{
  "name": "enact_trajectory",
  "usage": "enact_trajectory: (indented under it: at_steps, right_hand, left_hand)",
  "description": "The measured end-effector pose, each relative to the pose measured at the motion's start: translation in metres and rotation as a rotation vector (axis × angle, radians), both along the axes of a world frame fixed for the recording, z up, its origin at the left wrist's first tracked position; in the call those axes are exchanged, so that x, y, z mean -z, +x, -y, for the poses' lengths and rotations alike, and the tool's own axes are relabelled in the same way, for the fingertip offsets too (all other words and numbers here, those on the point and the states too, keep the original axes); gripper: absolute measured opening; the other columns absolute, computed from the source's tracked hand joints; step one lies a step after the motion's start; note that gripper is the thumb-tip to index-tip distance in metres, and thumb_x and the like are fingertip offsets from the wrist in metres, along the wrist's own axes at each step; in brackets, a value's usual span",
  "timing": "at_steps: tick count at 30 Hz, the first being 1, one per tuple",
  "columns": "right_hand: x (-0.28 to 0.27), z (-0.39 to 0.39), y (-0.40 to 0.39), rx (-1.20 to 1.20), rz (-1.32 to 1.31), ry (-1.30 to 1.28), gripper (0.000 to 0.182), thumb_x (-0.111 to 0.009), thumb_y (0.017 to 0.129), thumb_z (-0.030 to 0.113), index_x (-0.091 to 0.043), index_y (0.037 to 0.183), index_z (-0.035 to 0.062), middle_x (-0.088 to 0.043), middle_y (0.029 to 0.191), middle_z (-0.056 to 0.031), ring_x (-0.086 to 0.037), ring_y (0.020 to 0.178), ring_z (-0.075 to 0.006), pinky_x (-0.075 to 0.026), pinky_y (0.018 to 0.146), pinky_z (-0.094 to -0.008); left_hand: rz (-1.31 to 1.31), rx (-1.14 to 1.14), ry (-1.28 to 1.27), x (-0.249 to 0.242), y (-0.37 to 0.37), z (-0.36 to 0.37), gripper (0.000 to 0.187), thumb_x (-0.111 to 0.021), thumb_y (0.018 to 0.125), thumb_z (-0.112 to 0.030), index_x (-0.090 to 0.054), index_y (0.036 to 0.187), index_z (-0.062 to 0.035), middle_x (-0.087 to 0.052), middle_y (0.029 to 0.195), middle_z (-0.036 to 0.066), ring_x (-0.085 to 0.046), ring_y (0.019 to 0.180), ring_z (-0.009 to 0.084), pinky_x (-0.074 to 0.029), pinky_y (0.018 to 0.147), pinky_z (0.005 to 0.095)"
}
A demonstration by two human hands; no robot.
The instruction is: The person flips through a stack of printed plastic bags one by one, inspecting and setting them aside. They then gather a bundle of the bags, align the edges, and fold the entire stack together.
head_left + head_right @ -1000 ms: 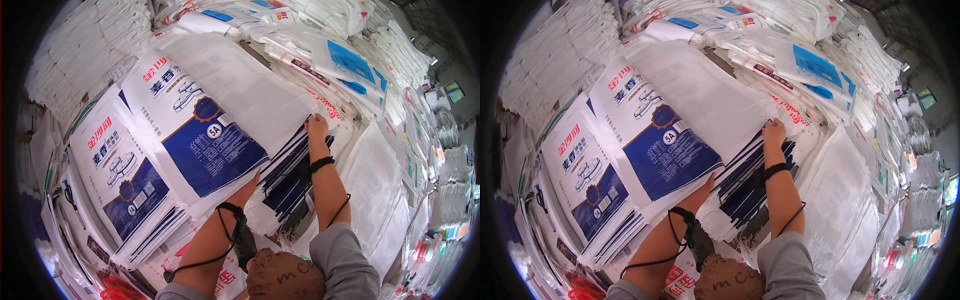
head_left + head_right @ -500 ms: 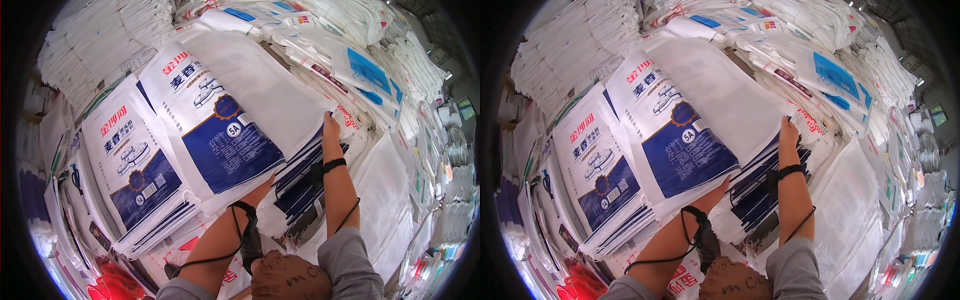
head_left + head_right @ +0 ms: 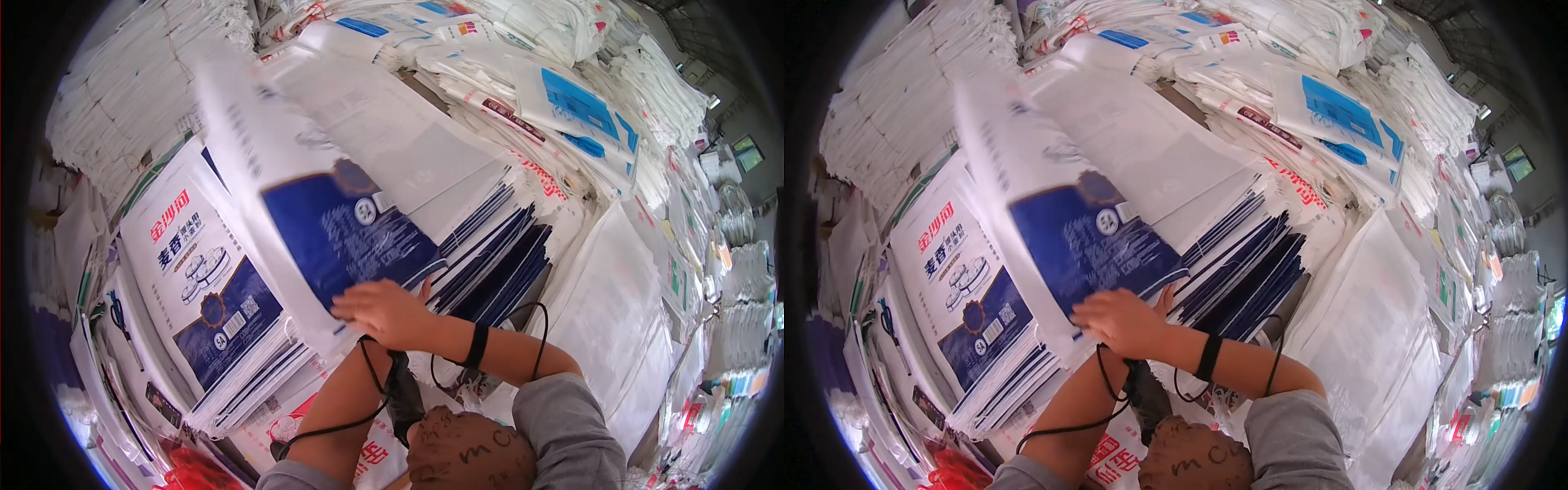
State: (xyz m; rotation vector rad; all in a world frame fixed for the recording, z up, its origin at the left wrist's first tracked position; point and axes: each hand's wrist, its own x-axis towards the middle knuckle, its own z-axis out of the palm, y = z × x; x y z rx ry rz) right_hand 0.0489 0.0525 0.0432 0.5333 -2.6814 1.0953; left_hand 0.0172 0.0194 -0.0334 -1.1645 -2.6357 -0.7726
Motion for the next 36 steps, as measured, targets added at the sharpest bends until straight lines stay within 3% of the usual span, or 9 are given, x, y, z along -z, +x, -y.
enact_trajectory:
  at_steps: [3,8,12,16,21,22,25,30,36]
  right_hand:
    - [0.006,-0.008,0.018,-0.154,0.146,0.172,0.037,-0.063,0.092,0.023,-0.064,0.127,0.0098,-0.061,0.131,-0.0087,-0.052,0.125,-0.0283,-0.042,0.099,-0.0441]
    - [-0.037,-0.038,0.001,-0.199,0.2,-0.086,0.032,-0.058,0.096,0.026,-0.065,0.123,0.0095,-0.064,0.126,-0.0102,-0.057,0.118,-0.0286,-0.043,0.099,-0.0424]
    - [-0.021,-0.092,-0.018,0.387,0.052,-0.061,0.023,-0.058,0.095,0.019,-0.068,0.11,0.0044,-0.069,0.105,-0.0137,-0.062,0.101,-0.0331,-0.047,0.09,-0.0422]
    - [0.007,-0.123,-0.01,0.581,0.196,-0.012,0.024,-0.058,0.094,0.019,-0.068,0.108,0.0019,-0.068,0.108,-0.015,-0.062,0.101,-0.0336,-0.047,0.09,-0.0426]
    - [-0.005,-0.091,0.012,0.317,-0.003,0.141,0.037,-0.064,0.088,0.026,-0.064,0.118,0.0038,-0.062,0.124,-0.0167,-0.056,0.117,-0.0368,-0.043,0.1,-0.0444]
    - [-0.02,-0.08,0.018,0.206,0.078,0.237,0.045,-0.064,0.086,0.023,-0.059,0.127,0.0056,-0.056,0.133,-0.0148,-0.05,0.127,-0.0349,-0.035,0.107,-0.048]
    - [-0.032,-0.063,0.027,-0.02,0.171,0.352,0.051,-0.062,0.083,0.017,-0.055,0.133,0.0071,-0.052,0.139,-0.013,-0.046,0.132,-0.032,-0.032,0.109,-0.0504]
    - [-0.026,-0.048,0.017,-0.051,0.049,0.495,0.056,-0.065,0.076,0.003,-0.055,0.131,0.0085,-0.055,0.137,-0.0098,-0.05,0.128,-0.0292,-0.039,0.103,-0.0443]
    - [-0.015,-0.032,0.0,-0.077,-0.079,0.637,0.044,-0.064,0.076,0.012,-0.062,0.12,0.0086,-0.065,0.119,-0.0063,-0.06,0.111,-0.0255,-0.049,0.084,-0.0368]
  left_hand:
    - [0.002,0.003,0.001,0.0,0.0,0.0,0.042,-0.057,0.092,-0.038,-0.061,0.127,-0.0136,-0.06,0.131,0.008,-0.051,0.125,0.03,-0.033,0.108,0.0544]
    - [0.001,0.007,0.004,0.0,0.0,0.001,0.043,-0.057,0.092,-0.038,-0.061,0.127,-0.0133,-0.059,0.131,0.008,-0.05,0.126,0.0298,-0.032,0.109,0.0549]
    - [-0.004,0.01,0.018,0.002,0.0,-0.001,0.043,-0.057,0.092,-0.038,-0.061,0.127,-0.013,-0.059,0.132,0.008,-0.05,0.127,0.0297,-0.032,0.109,0.0552]
    - [-0.011,0.019,0.014,0.002,0.0,-0.001,0.043,-0.057,0.092,-0.037,-0.061,0.127,-0.0128,-0.059,0.132,0.008,-0.049,0.127,0.0296,-0.031,0.109,0.0555]
    - [-0.014,0.017,0.017,0.003,0.001,-0.001,0.043,-0.057,0.092,-0.037,-0.061,0.127,-0.0124,-0.059,0.132,0.008,-0.049,0.128,0.0294,-0.03,0.11,0.0559]
    - [-0.013,0.017,0.015,0.003,0.001,0.0,0.043,-0.057,0.092,-0.037,-0.061,0.127,-0.0124,-0.059,0.132,0.008,-0.049,0.128,0.0294,-0.03,0.11,0.056]
    - [-0.009,0.031,0.002,0.002,0.003,0.002,0.043,-0.057,0.092,-0.037,-0.061,0.127,-0.0122,-0.059,0.132,0.008,-0.049,0.128,0.0293,-0.03,0.11,0.0563]
    - [0.005,0.057,-0.049,0.0,0.002,0.007,0.044,-0.057,0.092,-0.037,-0.061,0.127,-0.0118,-0.058,0.133,0.008,-0.048,0.129,0.0291,-0.029,0.11,0.0567]
    - [0.036,0.09,-0.132,0.0,-0.001,0.01,0.044,-0.058,0.091,-0.037,-0.061,0.127,-0.0115,-0.058,0.133,0.008,-0.048,0.13,0.0289,-0.029,0.11,0.0572]
